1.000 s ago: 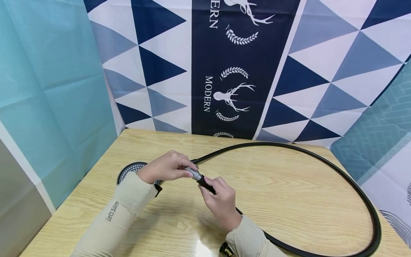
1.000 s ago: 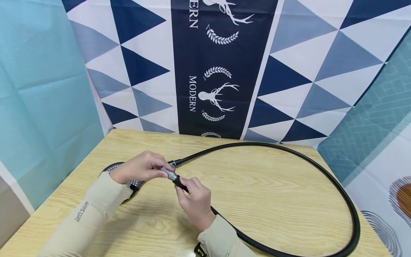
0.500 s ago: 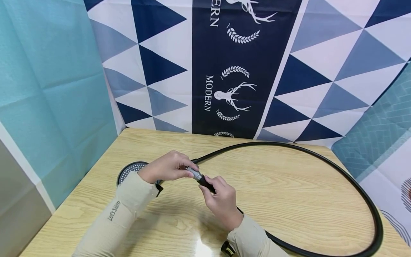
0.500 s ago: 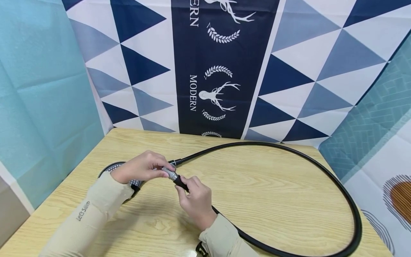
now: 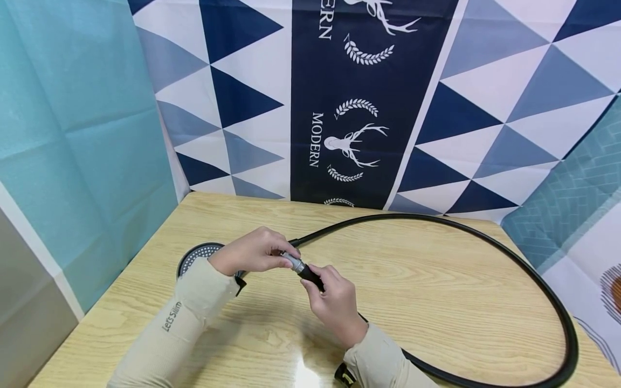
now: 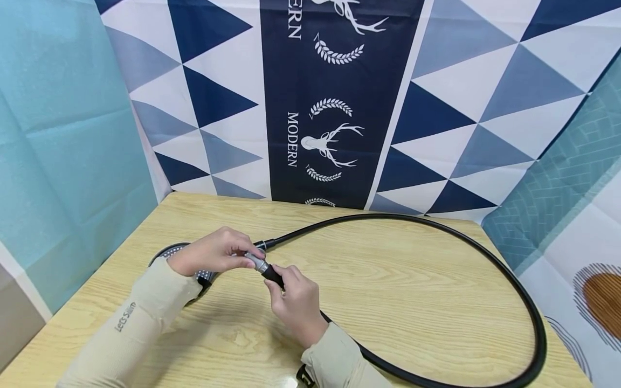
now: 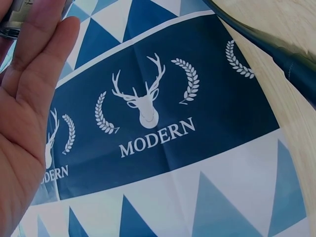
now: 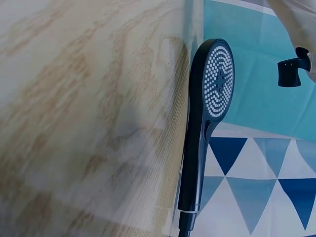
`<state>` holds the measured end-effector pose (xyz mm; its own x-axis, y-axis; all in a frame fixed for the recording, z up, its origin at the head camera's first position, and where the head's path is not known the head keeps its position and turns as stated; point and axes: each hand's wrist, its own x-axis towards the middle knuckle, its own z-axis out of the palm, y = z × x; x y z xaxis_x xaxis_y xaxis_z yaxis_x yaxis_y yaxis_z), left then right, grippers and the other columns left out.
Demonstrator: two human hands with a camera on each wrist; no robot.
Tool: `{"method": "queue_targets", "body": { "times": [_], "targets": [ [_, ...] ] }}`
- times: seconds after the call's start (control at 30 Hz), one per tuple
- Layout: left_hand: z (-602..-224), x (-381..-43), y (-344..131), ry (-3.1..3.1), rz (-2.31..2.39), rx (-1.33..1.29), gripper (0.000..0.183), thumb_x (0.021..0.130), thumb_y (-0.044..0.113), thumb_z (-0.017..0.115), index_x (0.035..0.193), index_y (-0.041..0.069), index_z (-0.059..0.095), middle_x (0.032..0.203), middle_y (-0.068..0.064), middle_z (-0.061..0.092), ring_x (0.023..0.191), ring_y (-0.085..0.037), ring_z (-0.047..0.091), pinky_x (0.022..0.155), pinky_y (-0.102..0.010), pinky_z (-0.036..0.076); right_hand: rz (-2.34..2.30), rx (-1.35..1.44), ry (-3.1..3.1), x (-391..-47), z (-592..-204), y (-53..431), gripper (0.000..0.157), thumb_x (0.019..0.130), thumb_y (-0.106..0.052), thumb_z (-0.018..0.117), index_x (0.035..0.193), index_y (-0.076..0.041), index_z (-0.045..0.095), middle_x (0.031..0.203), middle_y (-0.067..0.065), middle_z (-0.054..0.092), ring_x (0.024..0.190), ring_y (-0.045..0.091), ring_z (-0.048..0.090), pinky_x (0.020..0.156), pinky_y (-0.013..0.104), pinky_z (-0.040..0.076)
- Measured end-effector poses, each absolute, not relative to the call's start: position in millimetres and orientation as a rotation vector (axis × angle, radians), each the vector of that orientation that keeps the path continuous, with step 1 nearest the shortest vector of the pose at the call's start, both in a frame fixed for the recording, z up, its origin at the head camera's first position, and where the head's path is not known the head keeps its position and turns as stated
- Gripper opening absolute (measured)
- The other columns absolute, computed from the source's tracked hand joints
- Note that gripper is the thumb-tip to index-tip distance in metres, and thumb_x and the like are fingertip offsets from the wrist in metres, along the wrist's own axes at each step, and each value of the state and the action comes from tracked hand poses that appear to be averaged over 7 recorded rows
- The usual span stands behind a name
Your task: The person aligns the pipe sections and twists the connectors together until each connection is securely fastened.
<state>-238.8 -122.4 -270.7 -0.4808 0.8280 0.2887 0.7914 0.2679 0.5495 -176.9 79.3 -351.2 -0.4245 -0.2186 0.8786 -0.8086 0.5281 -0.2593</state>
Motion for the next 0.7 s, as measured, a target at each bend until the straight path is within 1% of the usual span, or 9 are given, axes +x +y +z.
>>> {"method": "queue_targets", "body": {
  "times": [0.07,0.3,0.5,0.53,0.6,0.67,0.7],
  "targets": [
    [-270.4,-239.0,-122.4,2.457,1.006,1.561,0.014,0.084,0.0,0.071,0.097,-0.002,0.073,0.082,-0.005,0.067,0.064,-0.001,0.049,0.058,-0.021,0.047,0.882,0.836,-1.935,-176.9,-350.9,78.8,0.04,0.099,-0.029,0.052,0.093,0.007,0.066,0.072,0.01,0.062,0.053,0.011,0.051,0.046,0.016,0.042],
    [-268.5,-237.8,-123.3,2.444,1.007,1.541,0.014,0.084,0.0,0.071,0.097,-0.002,0.072,0.083,-0.005,0.068,0.066,-0.001,0.05,0.059,-0.021,0.047,0.86,0.823,-2.0,-175.7,-350.2,77.9,0.047,0.101,-0.033,0.046,0.092,0.008,0.065,0.071,0.01,0.062,0.052,0.01,0.051,0.046,0.016,0.041],
    [-267.2,-235.5,-124.8,2.436,1.008,1.517,0.014,0.084,0.0,0.071,0.097,-0.003,0.072,0.084,-0.005,0.068,0.066,-0.001,0.051,0.061,-0.022,0.048,0.862,0.825,-2.07,-172.6,-348.2,77.9,0.052,0.102,-0.035,0.041,0.092,0.01,0.064,0.073,0.01,0.063,0.055,0.011,0.054,0.05,0.019,0.044],
    [-267.3,-235.2,-125.1,2.435,1.01,1.513,0.014,0.084,0.0,0.07,0.097,-0.003,0.072,0.084,-0.005,0.068,0.066,-0.001,0.051,0.061,-0.022,0.048,0.872,0.828,-2.082,-172.0,-348.0,77.9,0.049,0.102,-0.033,0.043,0.093,0.01,0.064,0.073,0.01,0.064,0.056,0.012,0.054,0.05,0.02,0.045],
    [-267.6,-234.6,-125.7,2.434,1.012,1.505,0.013,0.084,0.0,0.07,0.097,-0.003,0.072,0.084,-0.005,0.068,0.066,-0.001,0.05,0.061,-0.022,0.048,0.896,0.835,-2.1,-170.9,-347.4,77.8,0.036,0.099,-0.022,0.053,0.094,0.011,0.064,0.074,0.011,0.064,0.057,0.013,0.055,0.052,0.02,0.045],
    [-268.2,-234.1,-126.1,2.435,1.014,1.501,0.013,0.085,0.0,0.07,0.097,-0.003,0.072,0.085,-0.005,0.068,0.066,-0.001,0.051,0.061,-0.022,0.048,0.925,0.839,-2.114,-169.7,-346.4,77.6,0.021,0.091,-0.009,0.064,0.095,0.012,0.064,0.075,0.012,0.064,0.059,0.014,0.057,0.053,0.021,0.047],
    [-268.4,-233.9,-126.1,2.437,1.013,1.501,0.013,0.085,0.0,0.07,0.097,-0.003,0.072,0.085,-0.006,0.068,0.066,-0.001,0.051,0.061,-0.022,0.048,0.936,0.838,-2.12,-169.3,-346.0,77.4,0.018,0.086,-0.002,0.069,0.095,0.012,0.064,0.075,0.012,0.064,0.06,0.014,0.057,0.054,0.022,0.047]
  ]
}}
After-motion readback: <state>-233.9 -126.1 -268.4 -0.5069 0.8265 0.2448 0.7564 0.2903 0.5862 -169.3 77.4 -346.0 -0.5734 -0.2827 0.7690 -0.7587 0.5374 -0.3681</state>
